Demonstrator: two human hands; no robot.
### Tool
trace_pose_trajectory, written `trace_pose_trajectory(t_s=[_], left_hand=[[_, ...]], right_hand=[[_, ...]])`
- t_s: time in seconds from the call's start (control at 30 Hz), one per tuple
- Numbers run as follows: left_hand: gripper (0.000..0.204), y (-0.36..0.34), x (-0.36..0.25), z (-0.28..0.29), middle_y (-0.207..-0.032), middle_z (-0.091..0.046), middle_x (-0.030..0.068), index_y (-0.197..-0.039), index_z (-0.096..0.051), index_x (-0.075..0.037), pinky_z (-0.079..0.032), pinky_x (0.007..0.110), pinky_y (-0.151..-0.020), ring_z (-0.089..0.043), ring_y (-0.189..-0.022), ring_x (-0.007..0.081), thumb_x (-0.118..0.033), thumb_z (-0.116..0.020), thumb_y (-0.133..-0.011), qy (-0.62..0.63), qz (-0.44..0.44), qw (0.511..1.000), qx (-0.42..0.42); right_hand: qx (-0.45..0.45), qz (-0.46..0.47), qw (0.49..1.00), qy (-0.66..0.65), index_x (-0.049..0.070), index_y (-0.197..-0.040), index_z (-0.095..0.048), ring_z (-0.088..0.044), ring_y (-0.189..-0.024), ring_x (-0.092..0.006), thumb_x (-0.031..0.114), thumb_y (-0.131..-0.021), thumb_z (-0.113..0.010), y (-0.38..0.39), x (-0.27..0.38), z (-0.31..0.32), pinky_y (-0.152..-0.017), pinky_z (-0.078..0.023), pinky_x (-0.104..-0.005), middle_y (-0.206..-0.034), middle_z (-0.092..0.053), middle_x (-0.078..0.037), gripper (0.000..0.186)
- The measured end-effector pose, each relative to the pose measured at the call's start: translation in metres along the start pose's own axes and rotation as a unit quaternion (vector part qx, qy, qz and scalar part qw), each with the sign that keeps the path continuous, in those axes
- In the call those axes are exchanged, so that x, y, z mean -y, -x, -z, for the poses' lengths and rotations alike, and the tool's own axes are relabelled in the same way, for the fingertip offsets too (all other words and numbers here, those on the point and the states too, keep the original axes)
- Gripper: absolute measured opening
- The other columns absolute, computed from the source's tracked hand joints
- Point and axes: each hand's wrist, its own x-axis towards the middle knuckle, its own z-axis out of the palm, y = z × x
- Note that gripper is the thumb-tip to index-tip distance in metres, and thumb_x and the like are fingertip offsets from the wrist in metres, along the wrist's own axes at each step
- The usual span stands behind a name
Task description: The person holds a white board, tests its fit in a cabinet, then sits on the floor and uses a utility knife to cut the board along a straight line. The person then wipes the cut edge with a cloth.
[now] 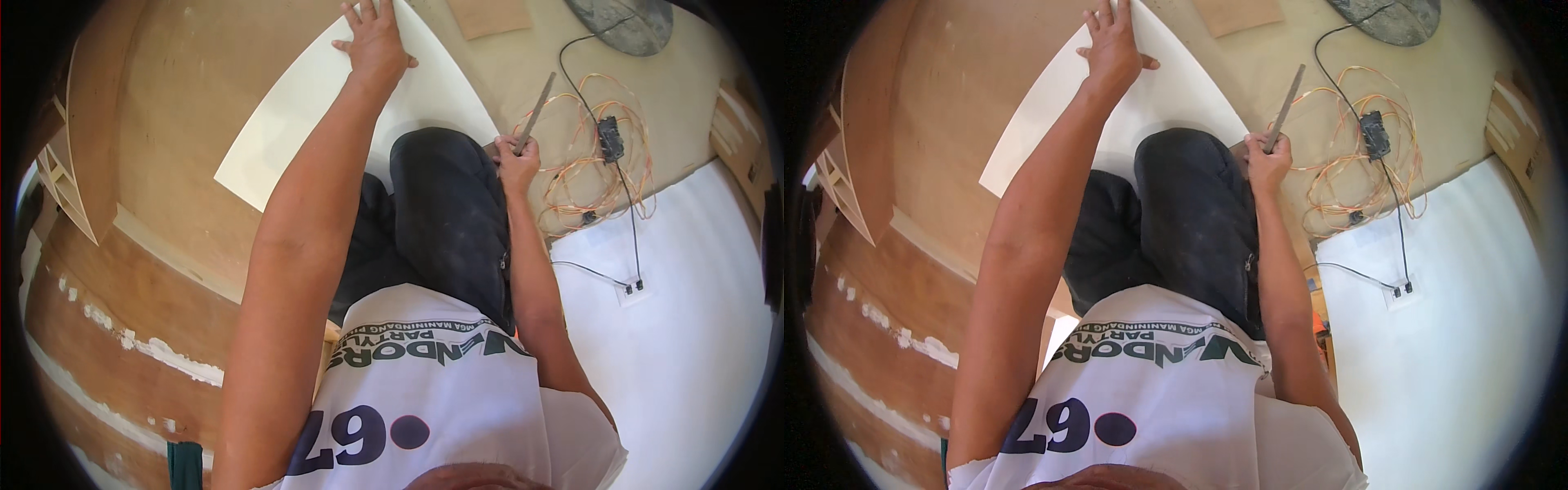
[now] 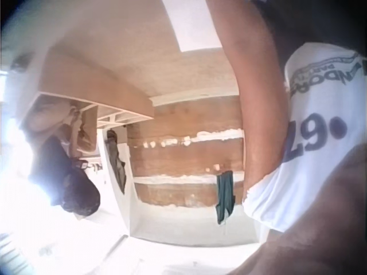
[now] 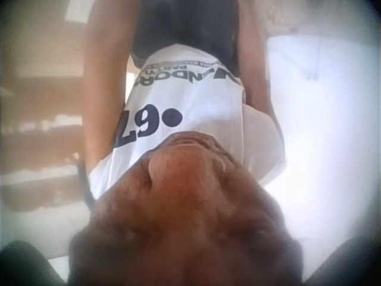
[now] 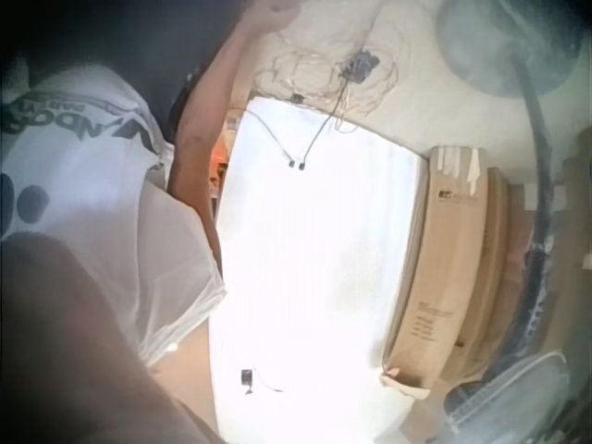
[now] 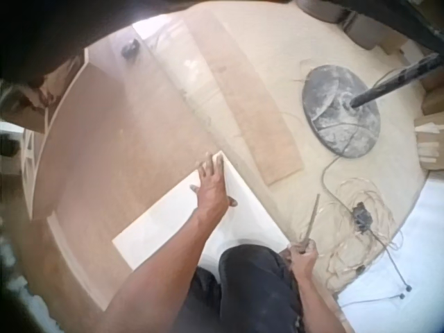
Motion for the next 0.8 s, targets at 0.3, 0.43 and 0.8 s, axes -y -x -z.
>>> trace_pose_trajectory(t_s=[0.3, 0.43, 0.8], left_hand=[[0.128, 0.004, 0.000, 0.003, -0.162, -0.004, 0.0126, -0.154, -0.015, -0.015, -0.026, 0.076, -0.103, -0.006, -0.148, 0.0388, -0.013, -0.093, -0.052, 0.004, -0.004, 1.000, -0.003], [0.128, 0.003, 0.003, 0.002, -0.162, -0.003, 0.0126, -0.154, -0.015, -0.016, -0.024, 0.076, -0.105, -0.006, -0.148, 0.0388, -0.011, -0.093, -0.052, 0.007, -0.005, 1.000, -0.004], [0.128, -0.005, 0.009, -0.028, -0.160, -0.010, 0.0161, -0.154, -0.016, -0.016, -0.031, 0.083, -0.091, -0.011, -0.143, 0.0485, -0.023, -0.093, -0.051, -0.027, -0.036, 0.996, -0.071]], right_hand=[[0.057, -0.043, 0.997, -0.013, 0.001, -0.101, -0.054, -0.061, -0.066, -0.0125, -0.001, -0.082, -0.070, -0.007, 0.000, 0.005, -0.056, -0.057, -0.0257, -0.085, -0.061, -0.005, 0.025], [0.067, -0.065, 0.994, -0.051, 0.001, -0.101, -0.054, -0.062, -0.070, -0.0131, -0.001, -0.084, -0.068, -0.006, 0.004, 0.004, -0.058, -0.058, -0.0269, -0.088, -0.061, -0.006, 0.023], [0.074, -0.094, 0.993, 0.007, -0.002, -0.123, -0.048, -0.063, -0.080, -0.0193, 0.001, -0.083, -0.066, -0.033, -0.036, 0.025, -0.057, -0.053, -0.0288, -0.100, -0.060, -0.013, 0.044]])
